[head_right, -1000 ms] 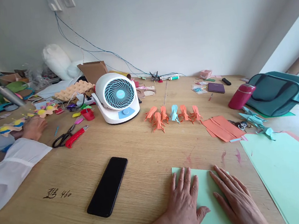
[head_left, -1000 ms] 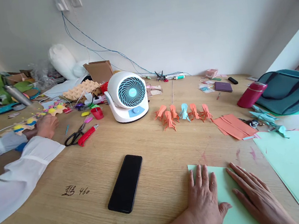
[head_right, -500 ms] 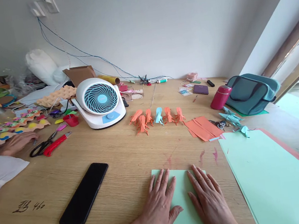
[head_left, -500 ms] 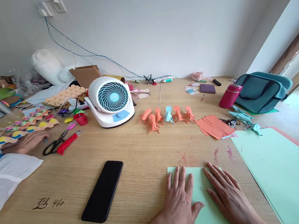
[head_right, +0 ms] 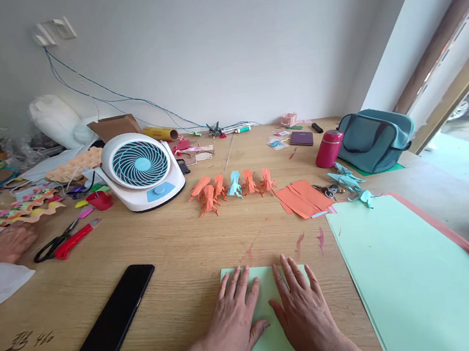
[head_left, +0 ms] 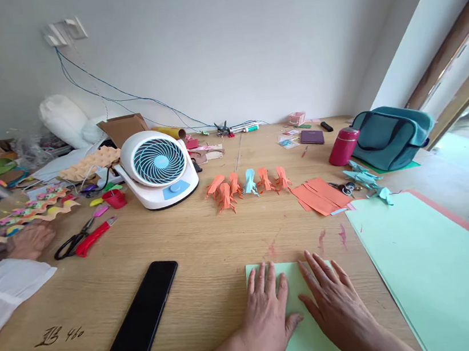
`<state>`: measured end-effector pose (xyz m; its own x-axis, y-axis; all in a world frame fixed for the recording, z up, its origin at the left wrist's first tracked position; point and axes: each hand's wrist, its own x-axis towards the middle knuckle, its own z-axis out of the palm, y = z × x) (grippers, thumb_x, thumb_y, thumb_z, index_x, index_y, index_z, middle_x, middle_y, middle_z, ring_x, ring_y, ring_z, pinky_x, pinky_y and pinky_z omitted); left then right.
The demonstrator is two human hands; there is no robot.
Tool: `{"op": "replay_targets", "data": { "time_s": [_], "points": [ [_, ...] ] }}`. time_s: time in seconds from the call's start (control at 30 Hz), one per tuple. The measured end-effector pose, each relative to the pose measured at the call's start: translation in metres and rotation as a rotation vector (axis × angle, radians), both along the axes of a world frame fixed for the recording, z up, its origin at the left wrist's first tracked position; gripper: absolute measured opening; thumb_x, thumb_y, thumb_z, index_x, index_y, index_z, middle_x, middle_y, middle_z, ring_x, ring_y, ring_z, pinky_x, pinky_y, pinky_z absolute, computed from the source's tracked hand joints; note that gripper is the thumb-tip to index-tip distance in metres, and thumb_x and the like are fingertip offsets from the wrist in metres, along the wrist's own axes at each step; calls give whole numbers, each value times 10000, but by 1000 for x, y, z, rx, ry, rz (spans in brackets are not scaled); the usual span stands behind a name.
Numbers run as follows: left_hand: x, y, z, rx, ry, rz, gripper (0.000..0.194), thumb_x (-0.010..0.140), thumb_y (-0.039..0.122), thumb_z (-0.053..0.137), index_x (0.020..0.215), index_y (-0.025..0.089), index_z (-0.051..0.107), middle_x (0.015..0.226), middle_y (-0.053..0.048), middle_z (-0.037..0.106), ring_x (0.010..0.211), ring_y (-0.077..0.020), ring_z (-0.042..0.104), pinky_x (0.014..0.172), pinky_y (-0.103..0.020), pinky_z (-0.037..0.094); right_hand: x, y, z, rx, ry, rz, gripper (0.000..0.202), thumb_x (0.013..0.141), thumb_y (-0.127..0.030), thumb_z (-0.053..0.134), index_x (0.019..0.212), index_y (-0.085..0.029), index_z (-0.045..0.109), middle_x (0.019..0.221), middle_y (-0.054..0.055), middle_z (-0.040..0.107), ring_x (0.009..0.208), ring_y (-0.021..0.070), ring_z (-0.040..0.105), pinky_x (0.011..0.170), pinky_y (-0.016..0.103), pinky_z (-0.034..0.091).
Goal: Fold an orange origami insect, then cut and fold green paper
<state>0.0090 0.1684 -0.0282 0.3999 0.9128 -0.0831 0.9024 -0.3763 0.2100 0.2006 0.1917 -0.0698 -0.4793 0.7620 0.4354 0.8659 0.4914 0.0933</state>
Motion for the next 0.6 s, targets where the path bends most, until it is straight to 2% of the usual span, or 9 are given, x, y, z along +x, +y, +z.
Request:
{"op": "replay_targets", "data": {
  "time_s": [0.1,0.2,0.3,0.37,0.5,0.6],
  "points": [
    [9,5,-3,57,0,-26,542,988,398,467,1412,61,493,1559,-246,372,1466,-365,334,1172,-523,364,-12,8,1,-7,2,54,459,950,-244,460,1392,-145,533,1493,162,510,1364,304,461,1105,500,324],
    [13,8,-12,71,-12,-25,504,995,296,408,1413,22,477,1547,-254,386,1466,-348,340,1168,-489,379,-18,15,-1,8,20,135,561,943,-159,416,1504,-168,402,1493,122,521,1369,261,470,1101,435,341],
    [10,9,-27,51,-49,-54,548,977,289,401,1442,1,434,1579,-251,328,1479,-361,305,1189,-483,345,-16,20,-3,22,34,187,652,964,-220,430,1584,-158,235,1510,115,503,1365,252,482,1082,404,361],
    [5,10,-40,64,-87,-80,607,930,252,456,1487,26,372,1610,-216,284,1493,-349,276,1208,-462,315,-13,23,-4,34,21,198,696,964,-255,447,1600,-150,182,1499,115,515,1344,252,508,1069,395,367],
    [0,14,-62,72,-104,-109,728,882,217,496,1551,79,245,1636,-179,240,1492,-355,276,1191,-460,344,-7,27,-9,74,-38,221,735,955,-284,454,1605,-127,151,1457,130,556,1302,253,552,1049,390,371],
    [0,16,-68,61,-108,-123,740,892,248,506,1556,87,221,1632,-190,241,1486,-361,288,1180,-465,363,-5,29,-13,77,-74,226,745,961,-329,464,1605,-123,151,1458,128,553,1300,249,556,1040,381,380]
  ]
}}
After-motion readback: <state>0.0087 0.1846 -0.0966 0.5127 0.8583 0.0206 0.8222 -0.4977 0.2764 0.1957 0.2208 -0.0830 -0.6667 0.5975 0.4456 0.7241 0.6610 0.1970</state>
